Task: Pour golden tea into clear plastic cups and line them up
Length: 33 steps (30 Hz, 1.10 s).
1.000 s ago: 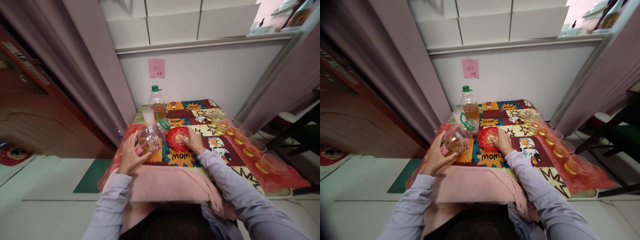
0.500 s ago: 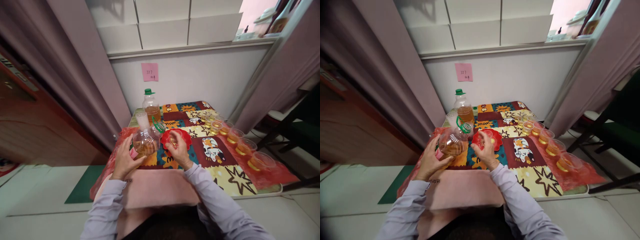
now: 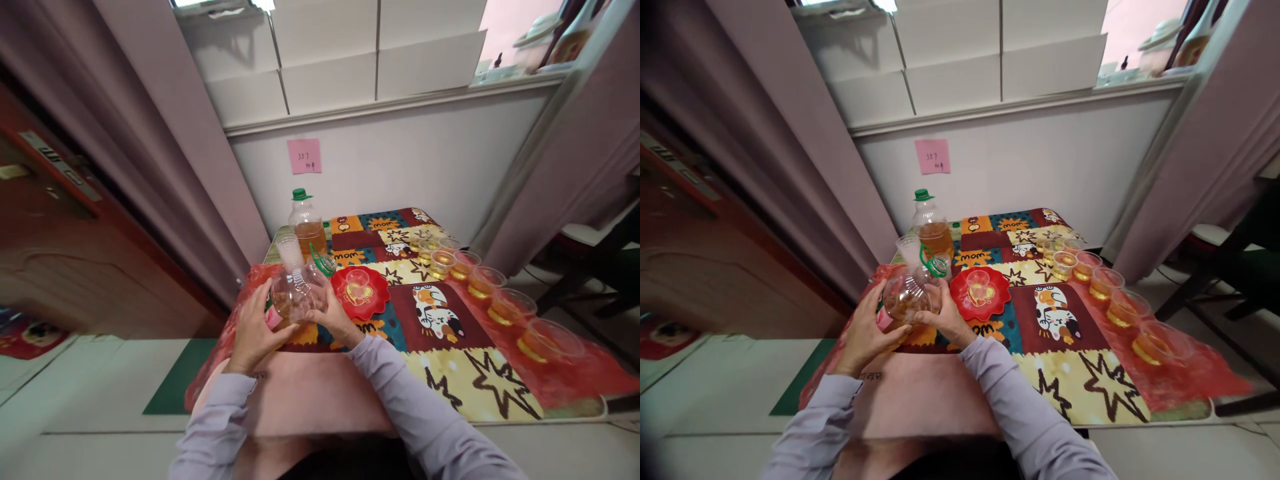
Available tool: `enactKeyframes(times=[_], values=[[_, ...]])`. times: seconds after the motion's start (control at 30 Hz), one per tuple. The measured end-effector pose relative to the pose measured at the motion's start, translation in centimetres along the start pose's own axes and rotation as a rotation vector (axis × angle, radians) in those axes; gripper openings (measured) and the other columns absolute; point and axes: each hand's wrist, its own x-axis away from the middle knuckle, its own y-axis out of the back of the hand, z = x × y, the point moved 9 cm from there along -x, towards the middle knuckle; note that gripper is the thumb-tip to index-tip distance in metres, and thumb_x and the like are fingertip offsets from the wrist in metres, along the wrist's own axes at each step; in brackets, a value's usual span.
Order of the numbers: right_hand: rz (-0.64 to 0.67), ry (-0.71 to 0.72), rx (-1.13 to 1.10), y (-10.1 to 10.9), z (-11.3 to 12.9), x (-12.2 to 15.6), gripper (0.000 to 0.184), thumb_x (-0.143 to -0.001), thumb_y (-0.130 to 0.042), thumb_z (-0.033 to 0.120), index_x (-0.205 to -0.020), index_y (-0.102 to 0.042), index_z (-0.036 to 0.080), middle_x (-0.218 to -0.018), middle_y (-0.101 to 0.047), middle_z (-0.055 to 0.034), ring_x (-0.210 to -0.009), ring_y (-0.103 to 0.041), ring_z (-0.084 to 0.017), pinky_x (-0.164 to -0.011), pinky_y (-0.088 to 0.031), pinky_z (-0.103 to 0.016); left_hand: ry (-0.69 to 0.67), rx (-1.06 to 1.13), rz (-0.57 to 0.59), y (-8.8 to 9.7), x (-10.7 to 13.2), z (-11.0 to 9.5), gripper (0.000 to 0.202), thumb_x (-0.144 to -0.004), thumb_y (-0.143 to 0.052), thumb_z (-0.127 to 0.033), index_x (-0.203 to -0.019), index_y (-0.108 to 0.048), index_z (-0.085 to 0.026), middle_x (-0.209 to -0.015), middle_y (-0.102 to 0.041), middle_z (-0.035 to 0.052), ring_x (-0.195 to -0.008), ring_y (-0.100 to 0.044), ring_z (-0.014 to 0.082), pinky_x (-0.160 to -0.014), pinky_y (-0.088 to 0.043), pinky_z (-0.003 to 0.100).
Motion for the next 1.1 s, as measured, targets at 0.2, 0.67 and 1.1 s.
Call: enactKeyframes(times=[0.2,0.67,1.1], values=[[-0.048,0.007,0.011,1.2,-0.5,0.1,0.143,-0.060,-0.107,0.065,-0.174,-0.024,0.039,-0.166,-0.054,-0.0145,-0.159,-0.050,-0.039,-0.133,-0.037,-0.067,-0.017,-0.010,0.033,-0.4,-0.4,-0.8,0.114,-0.076,-0.092,-0.062,-0.172,-0.042,-0.023,-0.171,-0.054,0.0210,-0.156,-0.053,0.0451,-0.129,-0.043,0.062],[-0.057,-0.025,0.001,1.9,-0.3,0.8,0.129,-0.075,-0.097,0.060,-0.176,-0.018,0.039,-0.156,-0.064,-0.0128,-0.141,-0.068,-0.037,-0.105,-0.066,-0.055,0.725,0.749,-0.533,-1.3,7.1,11.0,0.073,-0.107,-0.036,-0.072,-0.141,-0.069,-0.016,-0.143,-0.075,0.0239,-0.140,-0.069,0.0393,-0.119,-0.053,0.065],[-0.173,-0.055,-0.039,3.2,-1.1,1.3,0.127,-0.073,-0.100,0.051,-0.174,-0.025,0.041,-0.158,-0.063,-0.0117,-0.131,-0.072,-0.034,-0.084,-0.071,-0.039,0.829,1.390,-0.485,-7.1,7.4,9.7,0.048,-0.084,-0.092,-0.040,-0.129,-0.080,-0.031,-0.143,-0.078,0.0076,-0.151,-0.061,0.0358,-0.111,-0.065,0.044]])
